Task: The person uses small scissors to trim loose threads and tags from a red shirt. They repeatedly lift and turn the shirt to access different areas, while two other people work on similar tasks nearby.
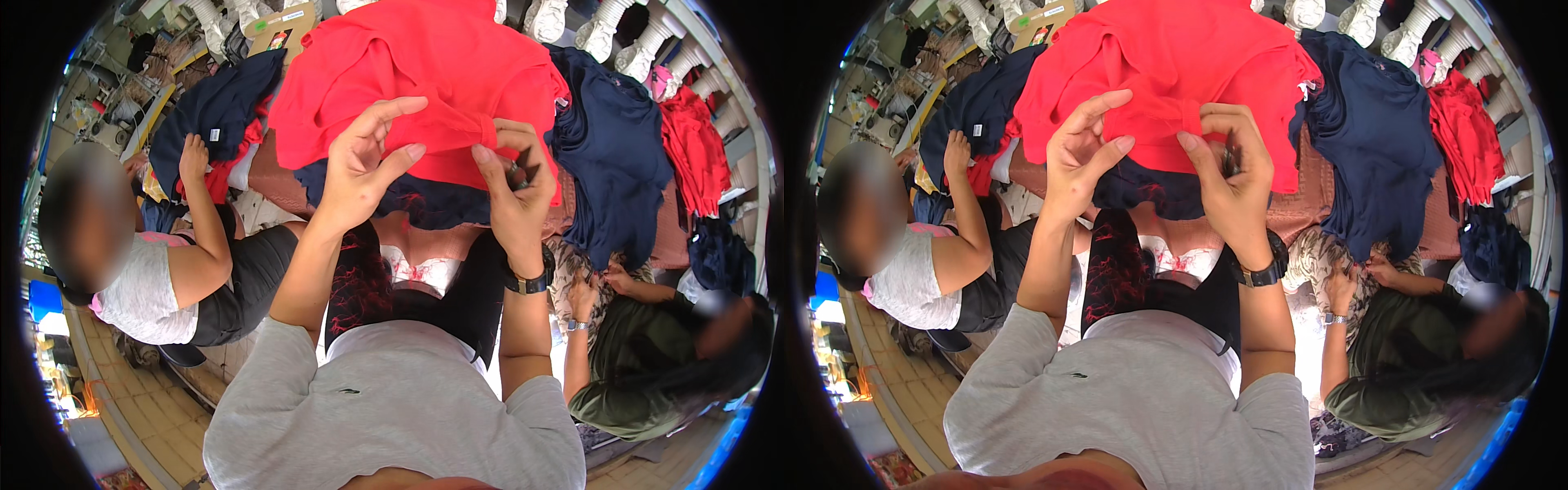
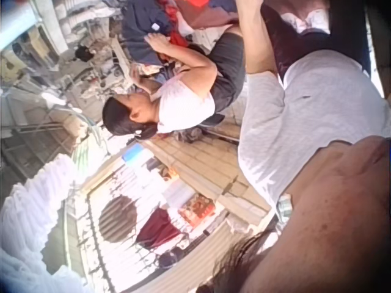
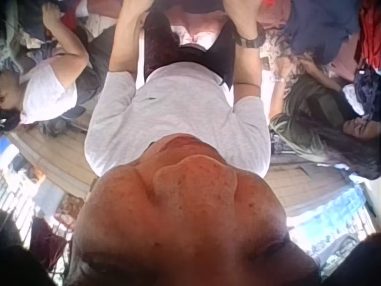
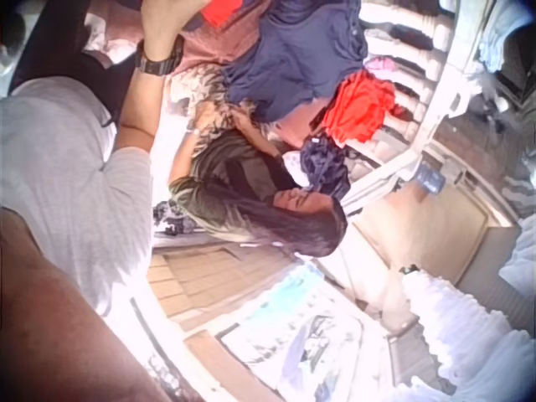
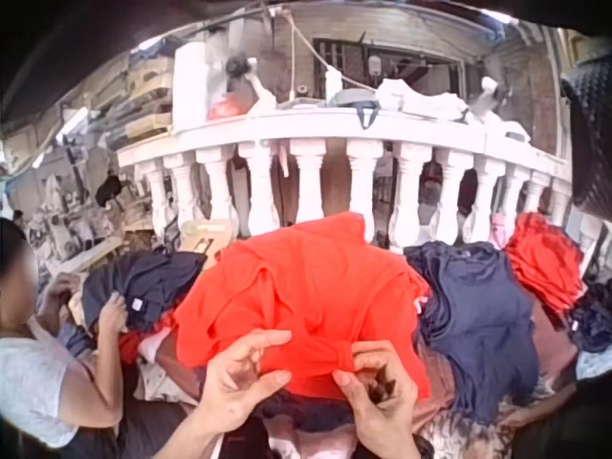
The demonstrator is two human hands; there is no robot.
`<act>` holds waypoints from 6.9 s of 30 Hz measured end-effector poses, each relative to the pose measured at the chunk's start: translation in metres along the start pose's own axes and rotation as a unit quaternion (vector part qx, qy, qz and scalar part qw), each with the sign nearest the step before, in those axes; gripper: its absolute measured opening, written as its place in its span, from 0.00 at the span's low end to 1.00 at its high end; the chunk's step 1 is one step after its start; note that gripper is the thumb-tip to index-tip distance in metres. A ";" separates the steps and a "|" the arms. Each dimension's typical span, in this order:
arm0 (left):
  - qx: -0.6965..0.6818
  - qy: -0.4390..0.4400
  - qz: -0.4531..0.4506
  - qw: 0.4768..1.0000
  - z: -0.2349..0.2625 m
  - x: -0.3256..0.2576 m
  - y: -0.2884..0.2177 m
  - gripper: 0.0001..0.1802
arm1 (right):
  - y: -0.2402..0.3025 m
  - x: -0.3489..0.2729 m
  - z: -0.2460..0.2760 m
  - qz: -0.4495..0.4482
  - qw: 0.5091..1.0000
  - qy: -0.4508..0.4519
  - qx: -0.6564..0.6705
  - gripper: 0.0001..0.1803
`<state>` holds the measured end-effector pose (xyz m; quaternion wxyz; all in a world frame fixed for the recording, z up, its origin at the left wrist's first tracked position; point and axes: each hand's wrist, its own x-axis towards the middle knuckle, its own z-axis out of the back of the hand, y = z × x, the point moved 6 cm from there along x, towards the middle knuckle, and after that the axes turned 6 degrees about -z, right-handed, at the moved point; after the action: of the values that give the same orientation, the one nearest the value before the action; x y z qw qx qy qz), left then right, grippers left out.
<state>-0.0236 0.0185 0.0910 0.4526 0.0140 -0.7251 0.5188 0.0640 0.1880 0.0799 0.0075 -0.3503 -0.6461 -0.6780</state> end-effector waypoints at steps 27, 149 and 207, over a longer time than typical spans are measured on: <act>0.343 -0.037 -0.276 0.897 -0.040 -0.055 0.014 0.15 | -0.028 -0.051 0.002 -0.106 0.993 0.049 -0.010 0.08; 0.254 -0.069 0.050 0.963 -0.032 -0.096 0.006 0.02 | -0.052 -0.085 -0.016 -0.282 0.942 0.182 -0.022 0.25; 0.119 -0.046 0.038 0.991 -0.013 -0.082 0.033 0.02 | -0.053 -0.104 -0.034 -0.358 0.924 0.123 0.046 0.26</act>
<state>0.0169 0.0072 0.0121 0.3936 0.0637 -0.6782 0.6173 0.1021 0.1208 -0.0139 -0.1405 -0.0086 -0.7533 -0.6424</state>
